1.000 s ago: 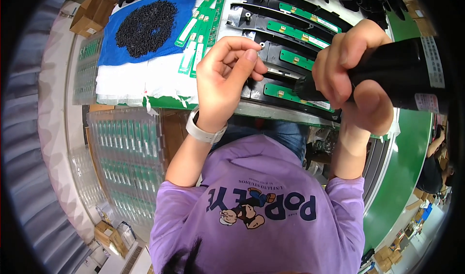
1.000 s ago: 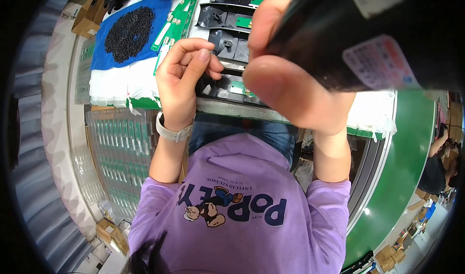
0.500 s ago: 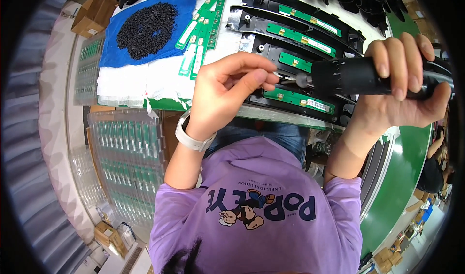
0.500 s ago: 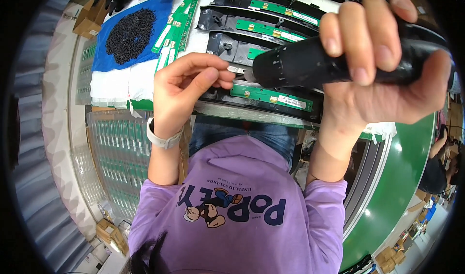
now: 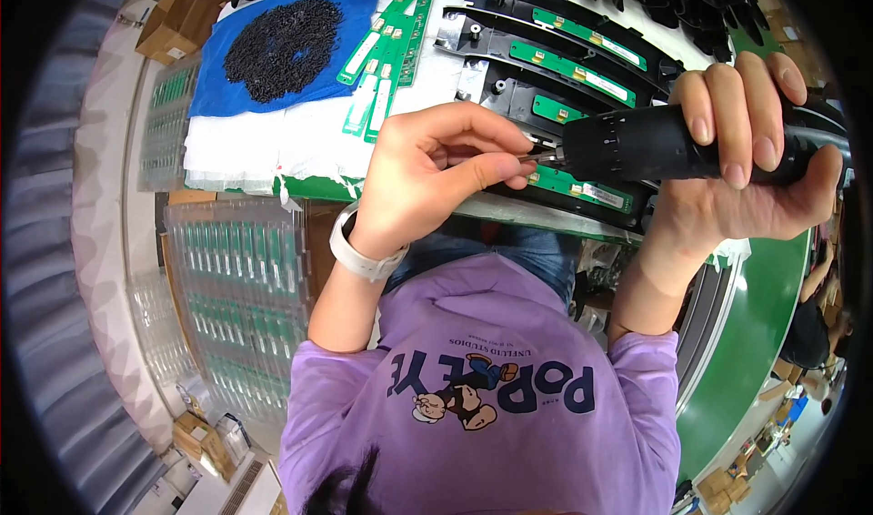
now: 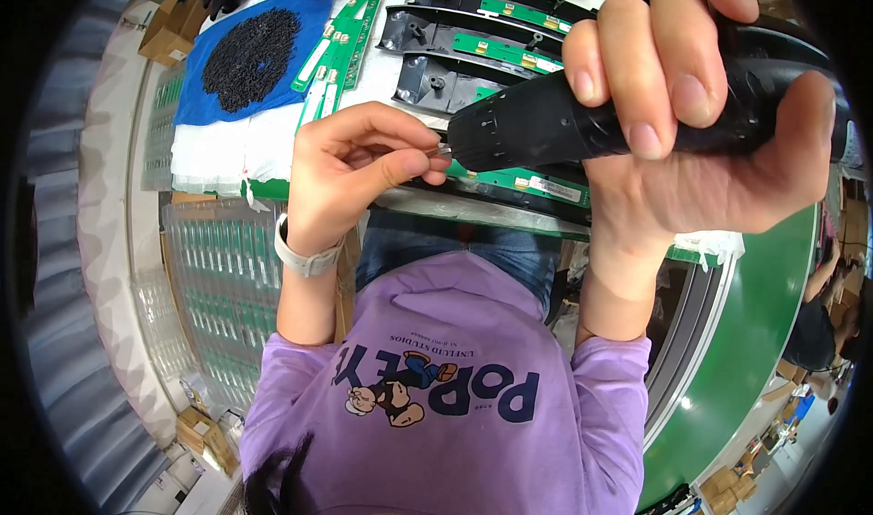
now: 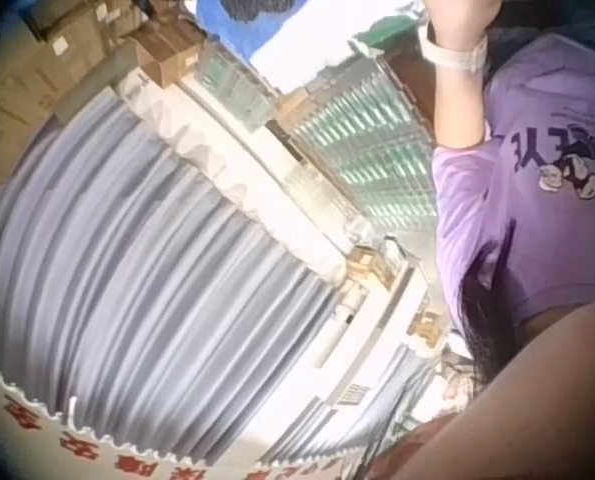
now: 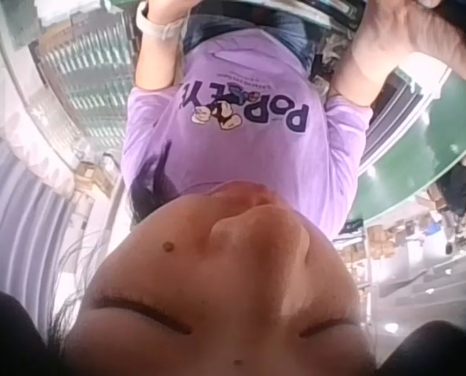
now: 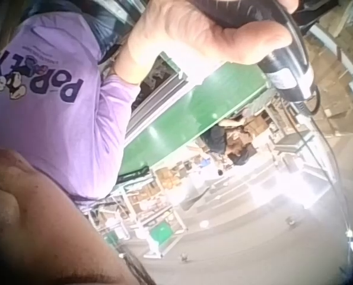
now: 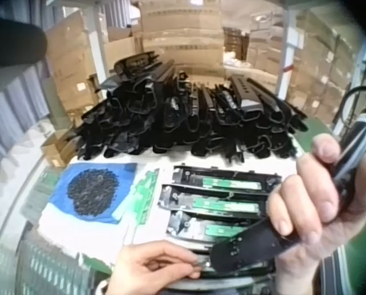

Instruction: Assemble toner cartridges by installing circuit boards and securing them with screws using an electric screwdriver at a manufacturing workstation.

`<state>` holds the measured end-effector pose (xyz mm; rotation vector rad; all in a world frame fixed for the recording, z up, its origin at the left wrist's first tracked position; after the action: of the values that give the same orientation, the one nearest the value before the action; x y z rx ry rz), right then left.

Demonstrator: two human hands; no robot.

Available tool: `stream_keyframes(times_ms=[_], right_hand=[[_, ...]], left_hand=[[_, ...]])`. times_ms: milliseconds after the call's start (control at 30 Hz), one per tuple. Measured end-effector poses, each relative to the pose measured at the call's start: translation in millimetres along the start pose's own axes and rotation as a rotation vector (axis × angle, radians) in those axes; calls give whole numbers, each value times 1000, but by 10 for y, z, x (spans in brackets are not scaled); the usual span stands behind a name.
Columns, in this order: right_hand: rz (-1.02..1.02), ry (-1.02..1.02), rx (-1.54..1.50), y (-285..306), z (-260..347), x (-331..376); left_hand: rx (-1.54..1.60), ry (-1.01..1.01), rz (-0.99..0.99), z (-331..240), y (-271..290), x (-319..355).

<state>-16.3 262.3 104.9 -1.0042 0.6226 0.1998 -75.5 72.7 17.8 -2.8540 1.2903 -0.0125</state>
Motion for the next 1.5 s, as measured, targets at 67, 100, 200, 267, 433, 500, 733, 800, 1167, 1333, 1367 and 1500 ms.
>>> stream_keyframes(times_ms=[67, 100, 200, 267, 433, 500, 733, 800, 1167, 1333, 1367, 1500], right_hand=[[28, -47, 34, -40, -48, -18], [46, -73, 49, -53, -78, -35], [112, -133, 108, -77, -218, -71], [59, -182, 312, -149, -318, -28], [7, -231, 478, -203, -565, -5], [8, -212, 489, -218, -609, -1], [112, -311, 610, -254, -710, -53], [118, -322, 629, -246, -757, -40], [87, -331, 613, -202, -713, -77], [232, -226, 165, -140, -555, -162], [264, -182, 80, -159, -501, -198], [375, -82, 56, -221, -115, -234]], left_hand=[[15, 16, 29, -3, 12, 16], [-13, -18, 9, -41, 31, 21], [-426, -223, -119, -338, 239, -5], [-956, -481, -380, -496, 506, -35], [-1805, -158, -921, -321, 1414, 1], [-1854, -17, -924, -285, 1537, -19], [-1906, 15, -861, -124, 1670, -73], [-1892, 29, -885, -121, 1663, -104], [-1455, -207, -1023, -190, 1615, 21], [-358, -159, -554, -51, 1018, 4], [-306, -133, -477, -47, 856, 51], [-68, -85, -145, -99, 283, 123]])
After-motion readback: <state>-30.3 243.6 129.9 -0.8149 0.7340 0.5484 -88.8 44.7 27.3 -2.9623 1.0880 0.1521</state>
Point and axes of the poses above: each hand's wrist, its own x-axis away from the middle knuckle, its own y-axis out of the back of the hand, z = x × y, the point moved 5 cm from there along -x, towards the middle knuckle, and after that the axes turned 14 degrees about -x, right-handed, at the moved point
